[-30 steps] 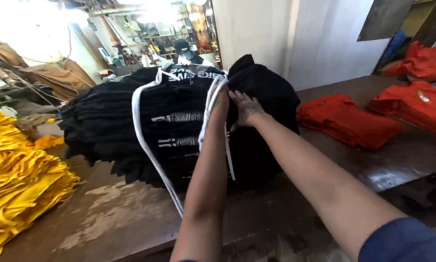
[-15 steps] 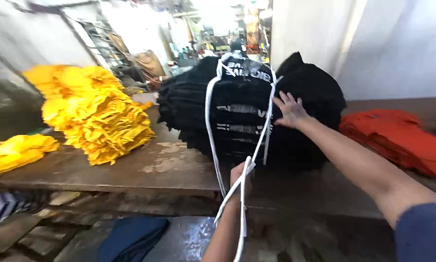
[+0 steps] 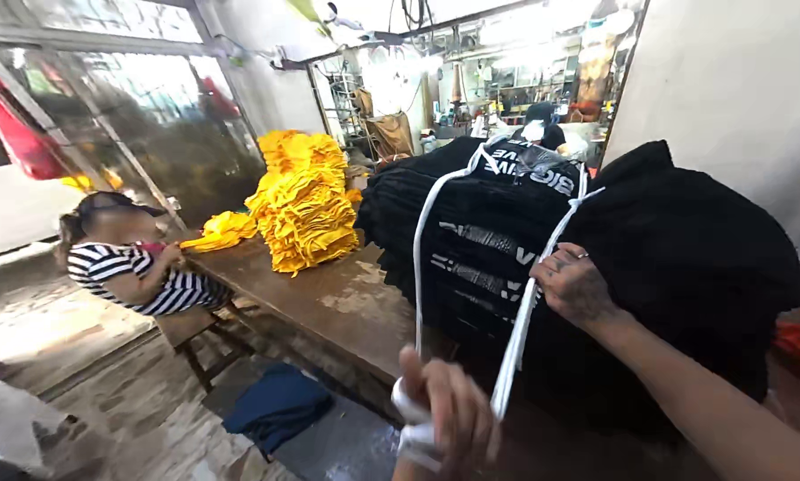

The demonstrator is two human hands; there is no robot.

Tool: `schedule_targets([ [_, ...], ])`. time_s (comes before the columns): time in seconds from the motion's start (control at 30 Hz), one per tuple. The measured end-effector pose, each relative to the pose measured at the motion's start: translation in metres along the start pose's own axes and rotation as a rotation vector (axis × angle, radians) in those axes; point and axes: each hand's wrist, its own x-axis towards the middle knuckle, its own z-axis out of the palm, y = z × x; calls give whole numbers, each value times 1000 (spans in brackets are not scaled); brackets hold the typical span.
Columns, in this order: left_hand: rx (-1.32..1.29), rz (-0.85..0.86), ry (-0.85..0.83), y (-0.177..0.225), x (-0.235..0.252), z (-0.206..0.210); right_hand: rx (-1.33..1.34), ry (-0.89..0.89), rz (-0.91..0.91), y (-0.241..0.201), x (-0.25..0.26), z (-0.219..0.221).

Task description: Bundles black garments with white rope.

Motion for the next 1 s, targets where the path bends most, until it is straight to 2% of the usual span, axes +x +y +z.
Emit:
schedule_targets([
  [0.03, 58, -21, -35, -3, 5, -5, 2, 12, -10, 4, 1, 1],
  [0.07, 231, -35, 6, -10, 13, -19, 5, 16, -20, 7, 1, 1],
  [0.13, 781, -51, 245, -35, 41, -51, 14, 14, -35, 10, -1, 1],
  [0.17, 1037, -119, 322, -52, 56, -61, 23, 16, -40, 11, -2, 1],
  [0.2, 1173, -212, 376, -69, 69, -67, 29, 19, -42, 11, -3, 2],
  [0.27, 1127, -352, 461, -95, 83, -64, 36, 26, -42, 13, -3, 1],
  [0.33, 753, -465, 446, -111, 79, -55, 37, 36, -47, 17, -2, 1],
  [0.4, 370, -476, 336, -126, 61, -43, 45, 40, -47, 16, -5, 3],
  [0.43, 263, -392, 260, -132, 58, -35, 41, 50, -45, 17, -3, 4],
  [0.5, 307, -95, 200, -132, 68, -11, 35, 74, -41, 19, 0, 5],
  [0.57, 425, 229, 359, -119, 99, 5, 56, 78, -32, 17, 2, 2],
  [0.63, 487, 486, 552, -112, 126, 1, 46, 67, -24, 13, -2, 1],
  [0.7, 591, 642, 682, -111, 142, -14, 28, 66, -36, 13, 1, 2],
  [0.73, 690, 664, 736, -112, 144, -21, 1, 59, -40, 14, 2, 3],
  [0.8, 1085, 559, 750, -115, 136, -39, -44, 37, -47, 14, 0, 5],
  [0.83, 1341, 423, 726, -112, 133, -42, -52, 32, -52, 14, 0, 5],
  [0.9, 1723, -24, 597, -95, 138, -32, -62, 51, -54, 12, 1, 3],
  [1.0, 1941, -626, 372, -70, 166, -10, 6, 50, -26, 7, -5, 0],
])
